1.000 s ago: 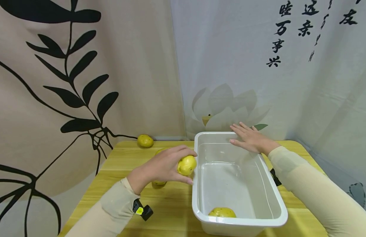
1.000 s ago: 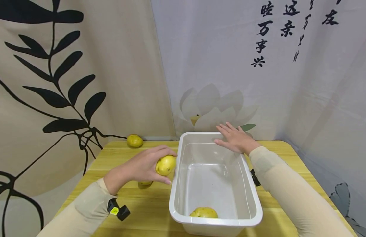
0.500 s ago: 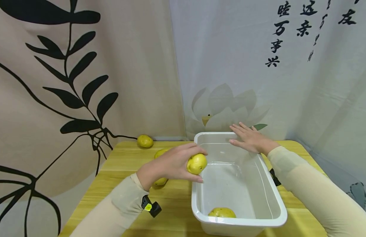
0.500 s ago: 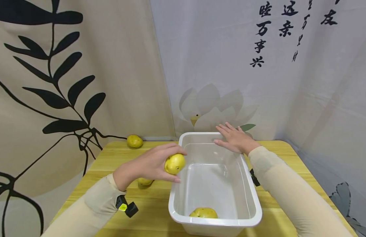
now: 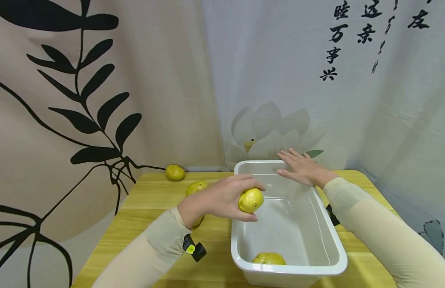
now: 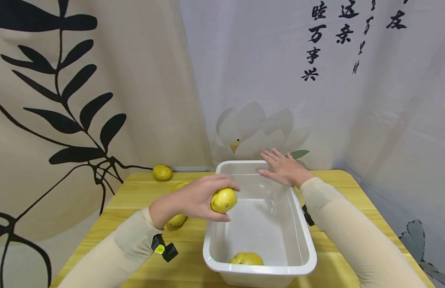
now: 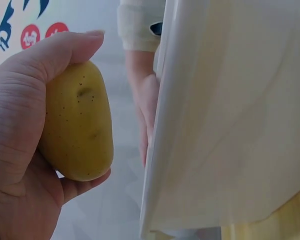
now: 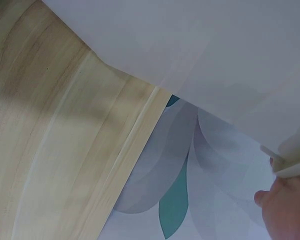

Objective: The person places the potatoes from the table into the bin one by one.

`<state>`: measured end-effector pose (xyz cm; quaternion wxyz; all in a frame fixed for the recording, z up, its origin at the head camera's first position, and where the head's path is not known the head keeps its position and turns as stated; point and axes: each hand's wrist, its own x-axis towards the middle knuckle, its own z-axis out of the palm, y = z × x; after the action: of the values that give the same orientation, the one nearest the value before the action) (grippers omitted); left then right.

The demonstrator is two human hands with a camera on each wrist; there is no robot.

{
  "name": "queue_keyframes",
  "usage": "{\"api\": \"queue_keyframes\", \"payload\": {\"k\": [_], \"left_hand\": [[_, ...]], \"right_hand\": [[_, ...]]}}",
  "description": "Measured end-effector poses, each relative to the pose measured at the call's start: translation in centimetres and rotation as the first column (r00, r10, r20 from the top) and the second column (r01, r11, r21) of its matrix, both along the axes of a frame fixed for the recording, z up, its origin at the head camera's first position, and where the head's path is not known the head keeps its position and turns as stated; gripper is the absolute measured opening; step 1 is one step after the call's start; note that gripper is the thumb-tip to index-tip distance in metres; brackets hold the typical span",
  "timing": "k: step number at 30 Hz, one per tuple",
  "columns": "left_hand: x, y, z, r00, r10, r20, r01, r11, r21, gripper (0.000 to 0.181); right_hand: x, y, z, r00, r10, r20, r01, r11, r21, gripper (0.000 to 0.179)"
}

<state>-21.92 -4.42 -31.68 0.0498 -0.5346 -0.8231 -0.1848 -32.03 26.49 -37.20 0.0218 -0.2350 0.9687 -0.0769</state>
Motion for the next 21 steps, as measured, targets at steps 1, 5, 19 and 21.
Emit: {"api": "queue_keyframes", "payload": {"k": [1, 5, 19, 21], "left_hand": [[0.0, 0.2, 0.0, 1.000, -0.008, 0.004, 0.008, 1.000, -0.005, 0.060], [0.0, 1.1, 0.0, 0.999, -0.038, 0.019, 0.038, 0.999, -0.015, 0.058], [-0.3, 4.0, -0.6, 0.994, -0.068, 0.082, 0.078, 0.990, -0.121, 0.058], [-0.4, 4.4, -0.7, 0.994, -0.069, 0.088, 0.081, 0.987, -0.141, 0.057]], "right_hand": [[0.0, 0.0, 0.0, 1.000, -0.001, 0.001, 0.001, 1.000, 0.002, 0.080], [0.0, 0.0, 0.0, 1.000, -0.003, 0.001, 0.003, 1.000, 0.003, 0.082], [0.1, 0.0, -0.1, 1.000, 0.007, -0.007, -0.007, 1.000, -0.026, 0.077], [0.2, 0.0, -0.1, 1.000, 0.010, -0.012, -0.010, 1.000, -0.023, 0.077]]}}
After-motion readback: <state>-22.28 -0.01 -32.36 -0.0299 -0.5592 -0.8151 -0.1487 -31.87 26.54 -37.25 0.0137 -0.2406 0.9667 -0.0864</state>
